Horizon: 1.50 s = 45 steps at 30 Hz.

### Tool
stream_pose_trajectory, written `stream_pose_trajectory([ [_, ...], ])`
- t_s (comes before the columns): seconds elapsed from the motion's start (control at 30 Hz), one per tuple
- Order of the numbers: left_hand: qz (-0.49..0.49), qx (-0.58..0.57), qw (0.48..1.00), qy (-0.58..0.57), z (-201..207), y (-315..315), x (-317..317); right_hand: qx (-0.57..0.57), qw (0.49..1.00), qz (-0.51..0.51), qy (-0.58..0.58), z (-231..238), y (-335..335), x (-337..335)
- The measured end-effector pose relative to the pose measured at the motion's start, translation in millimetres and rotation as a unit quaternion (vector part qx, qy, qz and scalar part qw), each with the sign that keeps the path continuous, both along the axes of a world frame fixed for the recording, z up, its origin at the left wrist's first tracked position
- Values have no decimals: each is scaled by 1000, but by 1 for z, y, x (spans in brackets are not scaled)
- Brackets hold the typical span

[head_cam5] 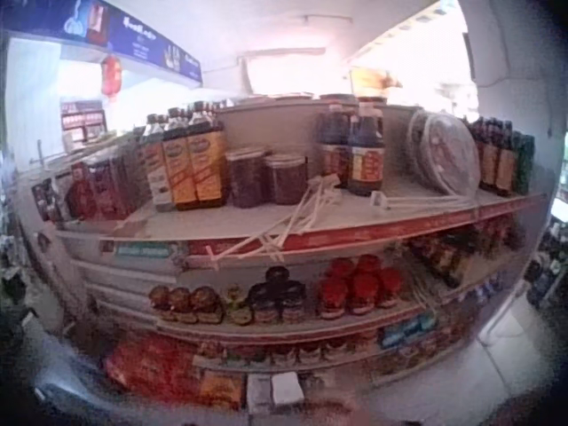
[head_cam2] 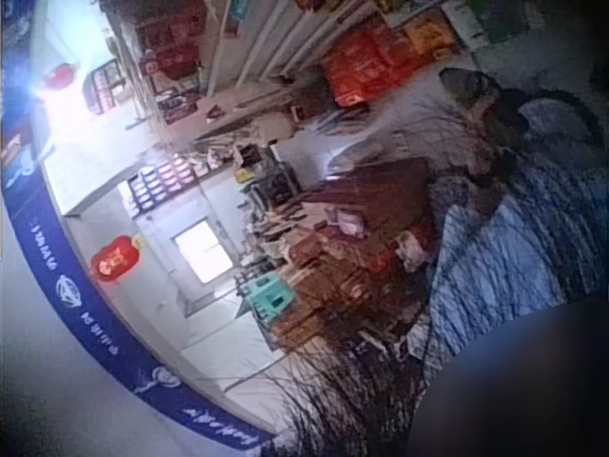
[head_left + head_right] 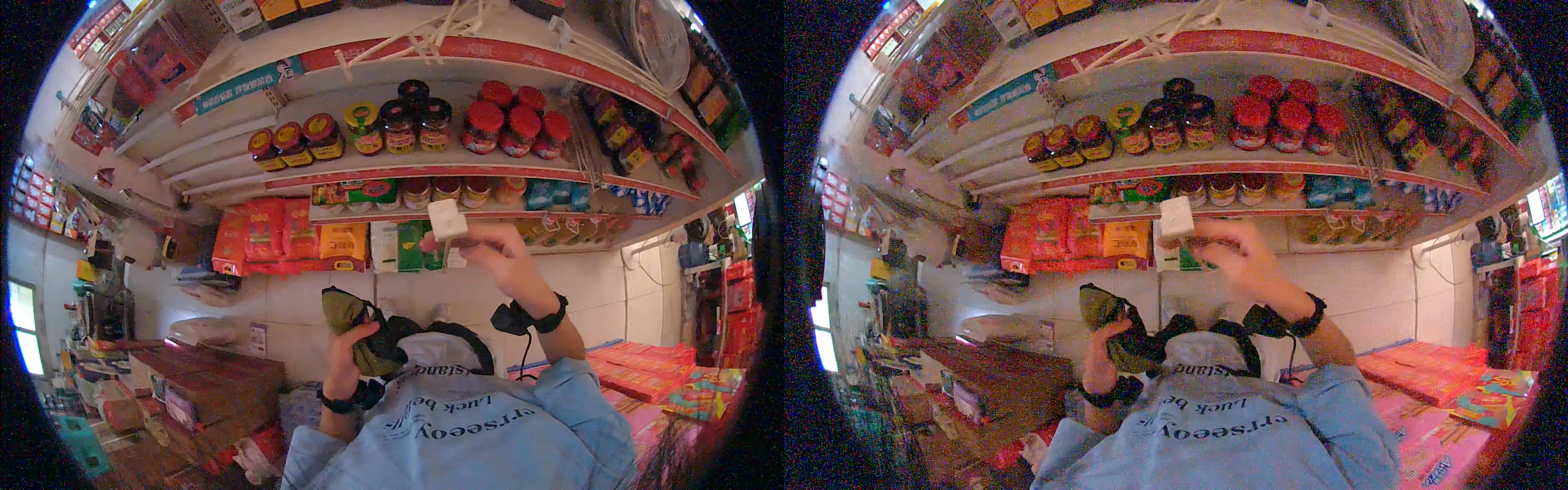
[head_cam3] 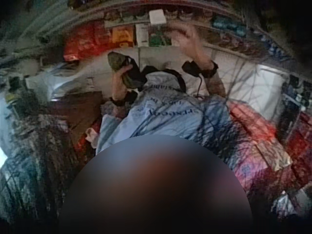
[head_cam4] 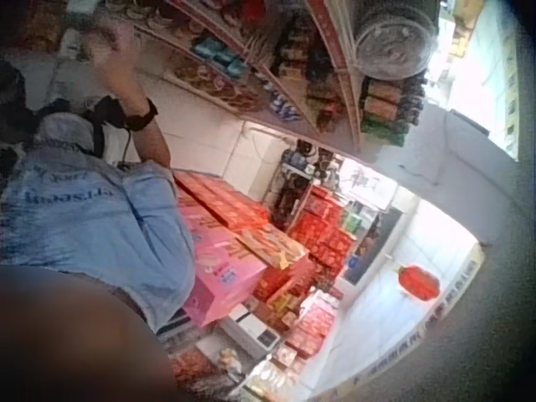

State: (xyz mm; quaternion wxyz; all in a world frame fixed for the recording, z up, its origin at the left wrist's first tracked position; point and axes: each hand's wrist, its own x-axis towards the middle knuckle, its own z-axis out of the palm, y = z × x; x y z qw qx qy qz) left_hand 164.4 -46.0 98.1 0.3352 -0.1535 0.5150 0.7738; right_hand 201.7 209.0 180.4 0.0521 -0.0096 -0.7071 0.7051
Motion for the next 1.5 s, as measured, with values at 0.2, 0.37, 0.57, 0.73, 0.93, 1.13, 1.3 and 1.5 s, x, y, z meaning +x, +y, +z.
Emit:
stream_pose_trajectory([
  [0.2,-35,11,999,-9,-19,-10,-18,116,983,-137,-28,8,3,-3],
  [0.37,-38,48,998,-10,-9,-9,-31,66,982,-171,-39,-5,18,-7],
  [0.57,-78,44,995,-37,-7,-16,-46,-58,983,-172,12,-1,30,-11],
  [0.73,-85,73,992,-58,-17,-21,-53,-20,983,-171,65,27,1,-22],
  [0.93,-82,73,993,-38,-9,-26,-61,72,968,-190,145,15,-5,-22],
  [1.13,-79,72,994,8,21,-29,-75,31,967,-195,164,-19,-27,-31],
  [1.3,-40,85,993,69,53,-12,-90,-10,965,-207,162,-37,-54,-34],
  [1.5,-13,147,987,65,68,-1,-98,170,958,-221,64,-33,-83,-36],
])
